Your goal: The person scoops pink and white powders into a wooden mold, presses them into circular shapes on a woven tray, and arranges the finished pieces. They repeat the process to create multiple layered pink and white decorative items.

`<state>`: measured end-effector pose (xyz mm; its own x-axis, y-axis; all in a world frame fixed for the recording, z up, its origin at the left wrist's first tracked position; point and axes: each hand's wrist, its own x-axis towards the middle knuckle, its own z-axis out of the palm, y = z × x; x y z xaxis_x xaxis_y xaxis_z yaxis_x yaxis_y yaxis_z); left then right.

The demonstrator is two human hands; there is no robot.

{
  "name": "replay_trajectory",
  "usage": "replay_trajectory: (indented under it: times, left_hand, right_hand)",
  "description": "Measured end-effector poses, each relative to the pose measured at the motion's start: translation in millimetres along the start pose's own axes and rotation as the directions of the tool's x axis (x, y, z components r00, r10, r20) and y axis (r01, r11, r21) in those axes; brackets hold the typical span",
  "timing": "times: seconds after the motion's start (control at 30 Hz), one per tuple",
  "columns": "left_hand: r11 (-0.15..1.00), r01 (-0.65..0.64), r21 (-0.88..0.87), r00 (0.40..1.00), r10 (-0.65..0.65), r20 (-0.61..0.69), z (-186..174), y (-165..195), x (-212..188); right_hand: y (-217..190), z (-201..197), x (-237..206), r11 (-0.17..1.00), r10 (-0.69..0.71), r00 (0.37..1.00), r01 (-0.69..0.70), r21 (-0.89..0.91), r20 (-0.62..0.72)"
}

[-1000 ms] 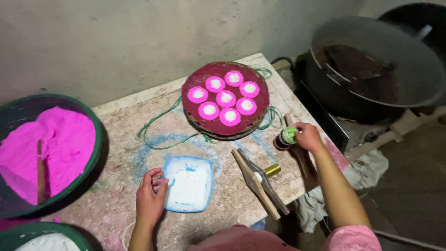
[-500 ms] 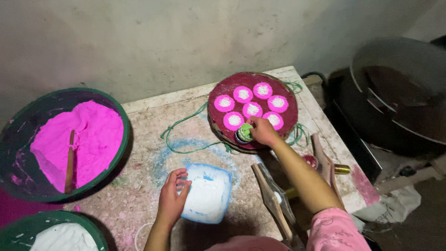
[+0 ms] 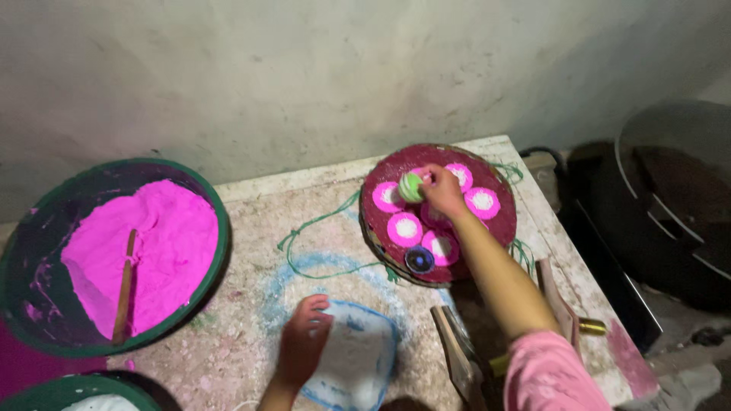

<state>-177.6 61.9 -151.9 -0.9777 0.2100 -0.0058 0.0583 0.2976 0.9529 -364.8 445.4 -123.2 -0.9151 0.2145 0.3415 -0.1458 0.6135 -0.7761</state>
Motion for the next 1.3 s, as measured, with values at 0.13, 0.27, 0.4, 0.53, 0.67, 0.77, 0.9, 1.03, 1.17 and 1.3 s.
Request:
replay_trajectory:
  times: [0.13,0.27,0.4,0.53,0.67,0.77,0.9,1.03,1.17,1.3]
  left_hand:
    - [0.980,-0.200,0.000,0.975,0.199,0.100,36.7,25.7,20.6]
    - [0.974,-0.217,0.071,0.951,0.195,0.239,52.9,52.0,37.7]
    - [0.964,-0.255,0.073,0.937,0.228,0.265,59.6,65.7,48.7]
    - [0.961,-0.270,0.057,0.931,0.246,0.269,70.0,58.0,55.7]
    - [0.901,-0.433,-0.007,0.889,0.428,0.160,58.8,24.4,48.9]
    - [0.998,-0.050,-0.038,0.979,0.056,0.197,43.2,-7.1,40.6]
    - [0.996,0.083,-0.020,0.980,-0.078,0.185,37.7,-35.6,21.9]
    - [0.996,0.068,-0.051,0.980,-0.057,0.189,38.3,-41.6,5.6]
    - [0.999,0.038,-0.034,0.991,-0.033,0.133,22.0,-33.1,-16.3]
    - [0.999,-0.011,-0.040,1.000,0.011,-0.003,-15.8,-17.6,-54.6]
  right_hand:
    - [-28.5,34.0,45.9,0.988,0.072,0.989,-0.089,-0.128,-0.130]
    - [-37.9,48.8,62.1,0.982,0.051,0.979,-0.086,-0.170,-0.199]
    - [-37.0,51.1,67.6,0.984,0.011,0.969,-0.054,-0.168,-0.246]
    - [-31.0,41.2,70.7,0.986,0.167,0.948,-0.165,0.032,-0.272]
    - [-6.7,-9.0,67.4,0.870,0.290,0.935,-0.170,0.462,-0.202]
    - [24.7,-73.5,50.1,0.962,0.089,0.904,-0.186,-0.199,-0.417]
    - [56.1,-122.7,19.6,0.858,0.287,0.837,-0.441,-0.264,-0.466]
    - [64.0,-134.1,1.3,0.824,0.335,0.802,-0.504,-0.260,-0.494]
    - [50.7,-123.6,-16.7,0.845,0.144,0.876,-0.350,-0.403,-0.460]
    - [11.1,-73.8,-60.7,0.981,-0.089,0.969,0.044,-0.191,-0.231]
